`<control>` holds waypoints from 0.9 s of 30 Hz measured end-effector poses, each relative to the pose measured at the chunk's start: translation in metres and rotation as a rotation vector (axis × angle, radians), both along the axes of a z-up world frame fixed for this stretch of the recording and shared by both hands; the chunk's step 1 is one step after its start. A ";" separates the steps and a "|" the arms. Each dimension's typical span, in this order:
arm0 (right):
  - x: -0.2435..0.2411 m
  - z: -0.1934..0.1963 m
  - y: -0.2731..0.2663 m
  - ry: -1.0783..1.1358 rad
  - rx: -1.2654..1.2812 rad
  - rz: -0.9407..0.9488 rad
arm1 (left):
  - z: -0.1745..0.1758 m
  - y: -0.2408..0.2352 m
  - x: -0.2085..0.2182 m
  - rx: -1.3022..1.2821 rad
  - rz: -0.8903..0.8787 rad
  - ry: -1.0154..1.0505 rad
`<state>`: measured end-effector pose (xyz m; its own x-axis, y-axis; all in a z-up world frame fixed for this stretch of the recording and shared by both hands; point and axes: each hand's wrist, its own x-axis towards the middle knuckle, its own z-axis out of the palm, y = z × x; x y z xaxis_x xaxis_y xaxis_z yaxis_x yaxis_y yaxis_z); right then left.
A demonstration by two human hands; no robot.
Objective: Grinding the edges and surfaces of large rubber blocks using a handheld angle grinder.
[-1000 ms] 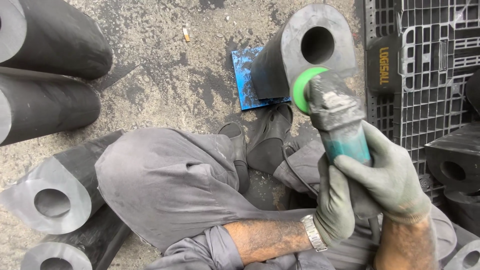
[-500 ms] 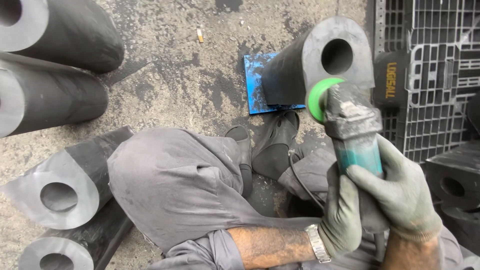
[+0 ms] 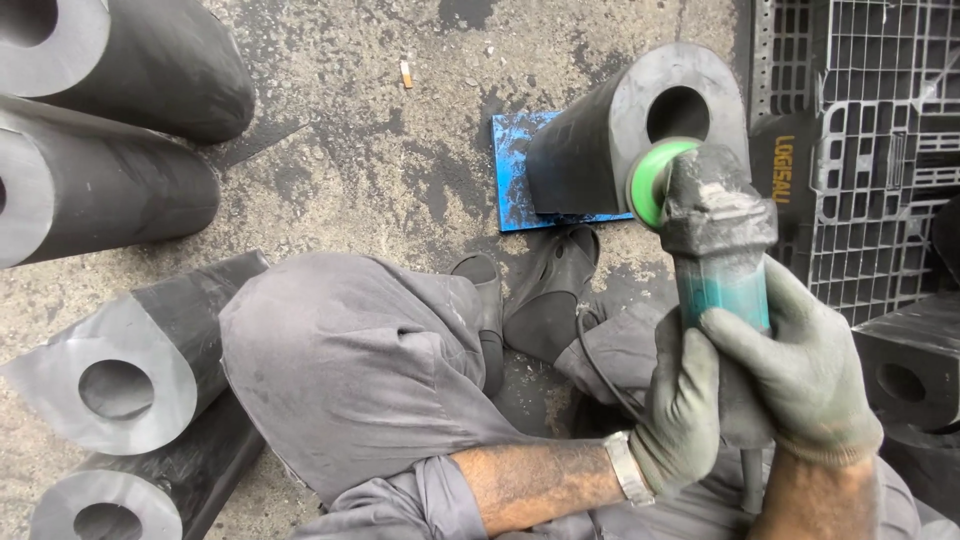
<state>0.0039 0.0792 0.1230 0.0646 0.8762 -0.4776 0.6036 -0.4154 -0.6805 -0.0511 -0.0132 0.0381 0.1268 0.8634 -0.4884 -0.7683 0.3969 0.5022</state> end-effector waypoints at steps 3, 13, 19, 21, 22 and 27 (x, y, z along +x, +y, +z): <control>-0.005 -0.003 0.011 -0.033 0.022 -0.011 | 0.009 0.023 -0.013 0.028 0.002 -0.032; 0.001 -0.001 0.005 -0.210 0.231 0.320 | 0.000 0.011 0.003 0.034 0.050 -0.135; -0.019 -0.009 0.038 -0.015 0.122 0.112 | -0.067 0.029 0.025 -0.038 0.272 -0.288; -0.019 -0.005 0.035 -0.031 0.091 0.072 | -0.038 0.031 0.012 -0.007 0.217 -0.207; -0.020 -0.003 0.035 -0.046 0.064 0.032 | -0.024 0.034 0.004 0.028 0.164 -0.124; 0.014 -0.008 -0.012 -0.007 0.008 -0.153 | 0.005 0.016 -0.002 0.043 -0.023 -0.013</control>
<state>0.0178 0.0676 0.1151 0.2007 0.8596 -0.4699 0.5383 -0.4975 -0.6802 -0.0527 0.0026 0.0427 0.1531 0.8804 -0.4489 -0.7658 0.3928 0.5091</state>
